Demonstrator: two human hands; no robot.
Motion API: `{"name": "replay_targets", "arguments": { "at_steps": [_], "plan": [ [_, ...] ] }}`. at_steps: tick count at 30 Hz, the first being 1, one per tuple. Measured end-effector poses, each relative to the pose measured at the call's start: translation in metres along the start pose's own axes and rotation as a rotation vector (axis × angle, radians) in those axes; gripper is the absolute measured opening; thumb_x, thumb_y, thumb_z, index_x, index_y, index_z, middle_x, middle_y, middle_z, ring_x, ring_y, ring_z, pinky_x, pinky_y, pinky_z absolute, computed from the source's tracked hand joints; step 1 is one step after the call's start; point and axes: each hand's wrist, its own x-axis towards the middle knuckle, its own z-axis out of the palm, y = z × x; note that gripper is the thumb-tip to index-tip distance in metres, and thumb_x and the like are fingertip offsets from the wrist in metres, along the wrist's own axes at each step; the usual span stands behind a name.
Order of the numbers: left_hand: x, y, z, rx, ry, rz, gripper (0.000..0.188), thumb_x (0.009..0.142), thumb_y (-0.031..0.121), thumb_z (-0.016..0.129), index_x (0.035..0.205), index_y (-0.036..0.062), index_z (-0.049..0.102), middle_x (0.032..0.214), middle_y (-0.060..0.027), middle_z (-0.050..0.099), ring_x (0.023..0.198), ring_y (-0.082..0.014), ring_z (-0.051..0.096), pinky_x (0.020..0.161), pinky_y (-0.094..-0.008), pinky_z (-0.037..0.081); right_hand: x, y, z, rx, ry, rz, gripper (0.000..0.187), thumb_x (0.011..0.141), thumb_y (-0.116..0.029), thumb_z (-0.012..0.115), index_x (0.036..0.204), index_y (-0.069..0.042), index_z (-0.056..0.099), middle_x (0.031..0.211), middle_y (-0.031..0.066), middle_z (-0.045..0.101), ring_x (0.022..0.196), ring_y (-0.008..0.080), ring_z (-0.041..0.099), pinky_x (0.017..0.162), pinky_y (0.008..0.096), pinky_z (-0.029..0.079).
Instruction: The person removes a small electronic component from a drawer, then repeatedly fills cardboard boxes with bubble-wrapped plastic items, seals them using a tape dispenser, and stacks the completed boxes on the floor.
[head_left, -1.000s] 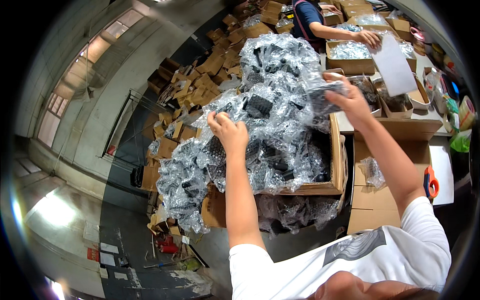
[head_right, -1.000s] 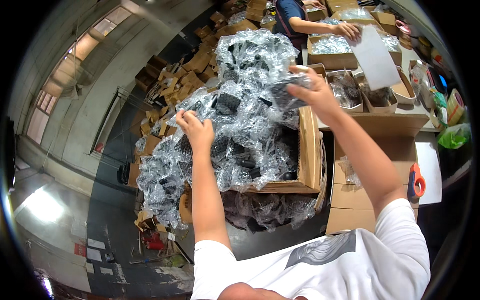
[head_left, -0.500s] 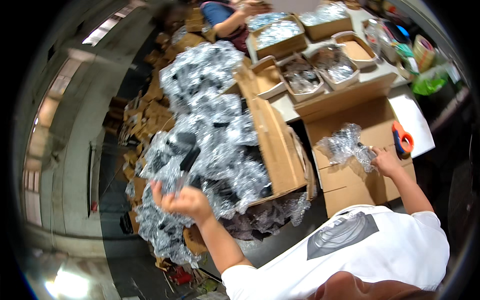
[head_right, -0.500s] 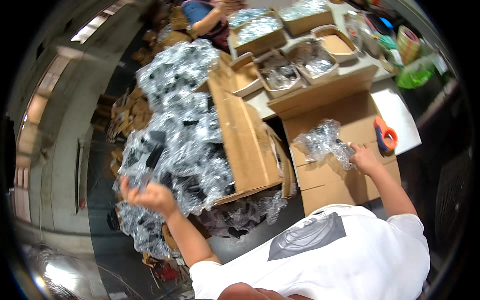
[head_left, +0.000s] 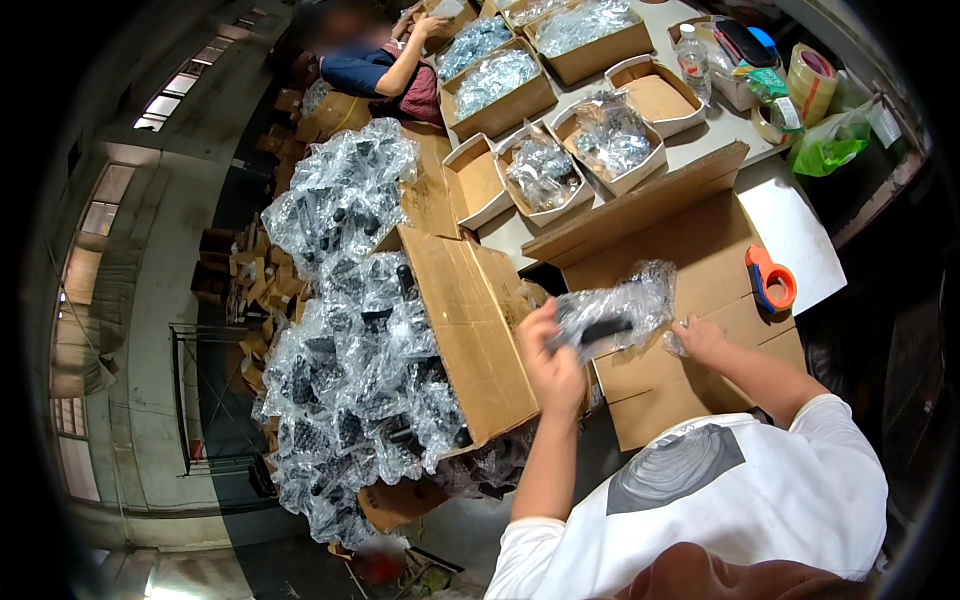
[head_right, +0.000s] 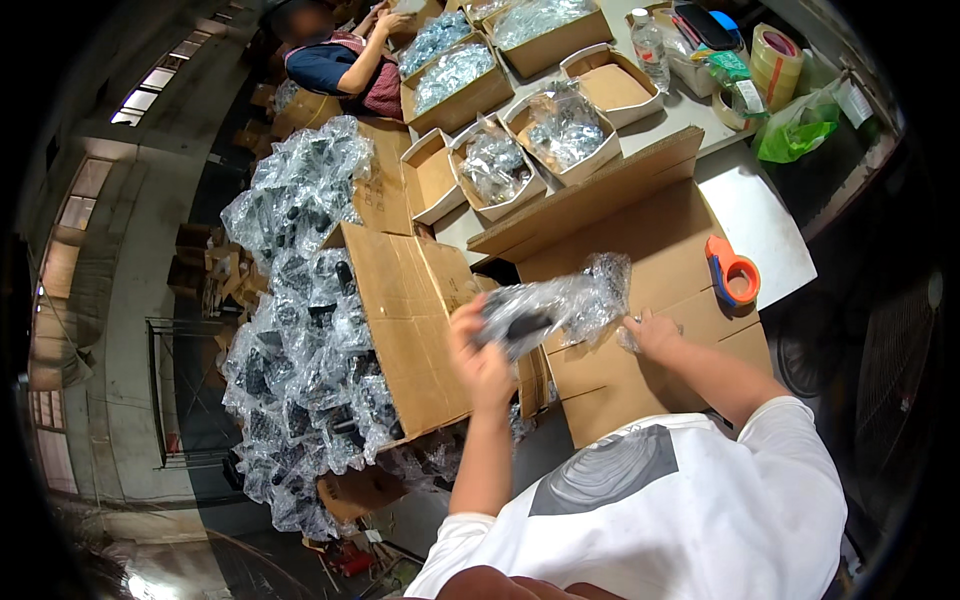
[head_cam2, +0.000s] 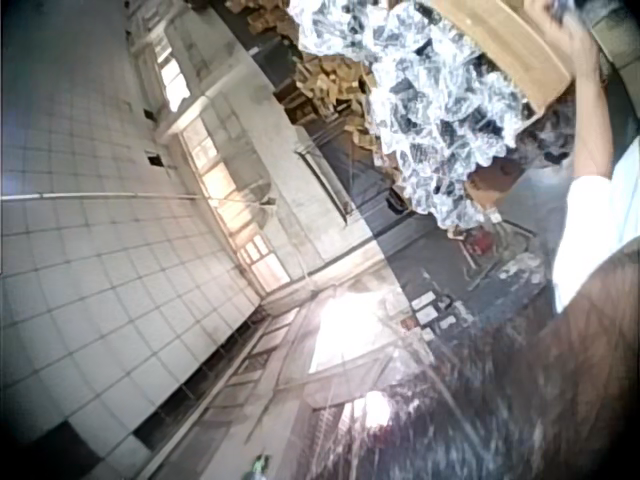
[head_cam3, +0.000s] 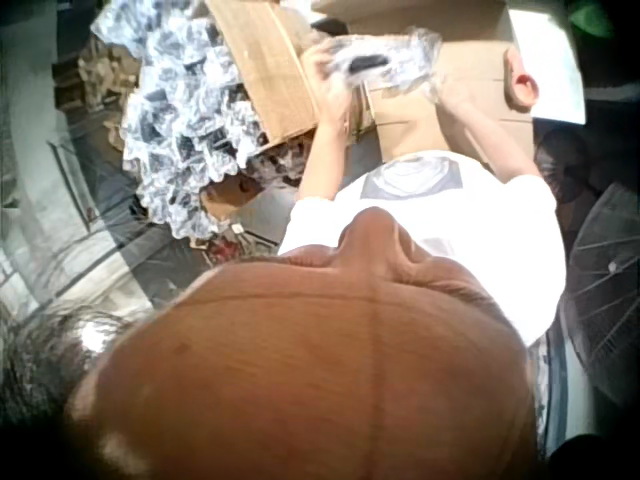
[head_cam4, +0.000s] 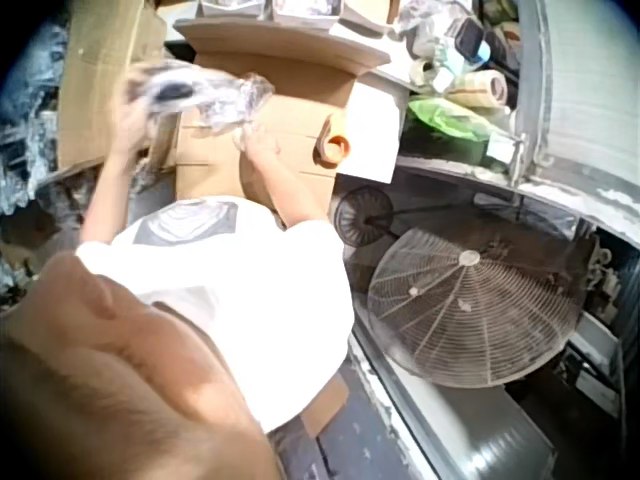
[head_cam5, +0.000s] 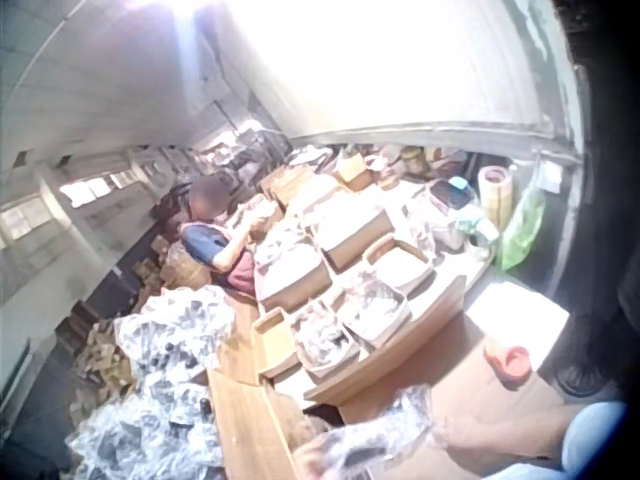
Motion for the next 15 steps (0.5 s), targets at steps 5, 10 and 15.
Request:
{"name": "replay_targets", "arguments": {
  "at_steps": [5,10,15],
  "plan": [
    [0.027,-0.146,0.074,0.366,0.059,-0.029,0.026,0.063,-0.009,0.038,0.085,-0.0021,0.051,0.1,-0.0188,0.052,0.098,-0.0344,0.052,0.091,-0.0384,0.04,0.011,0.052,-0.036,0.043,0.11,0.175,0.047,0.08,-0.012,0.058,0.124,-0.013,0.042,0.098,0.0136,0.06,0.089,0.0308,0.064,0.068,0.0416,0.052],
    [0.018,-0.225,0.084,0.592,-0.453,-0.288,0.035,0.076,0.0,0.047,0.108,0.0047,0.061,0.103,-0.0265,0.06,0.097,-0.0471,0.053,0.088,-0.0443,0.044,0.048,0.084,-0.085,-0.073,0.418,0.037,0.034,0.081,-0.014,0.057,0.114,-0.017,0.051,0.091,0.0088,0.062,0.08,0.0262,0.064,0.068,0.0429,0.047],
    [0.011,-0.184,0.136,1.252,-0.684,-0.004,0.033,0.087,0.015,0.045,0.116,0.0164,0.059,0.121,-0.0047,0.056,0.118,-0.0228,0.046,0.097,-0.0668,0.024,0.094,0.086,-0.1,-0.183,0.571,-0.043,0.02,0.081,-0.017,0.054,0.1,-0.018,0.06,0.082,0.006,0.063,0.082,0.0231,0.063,0.074,0.0395,0.045]
  ]
}}
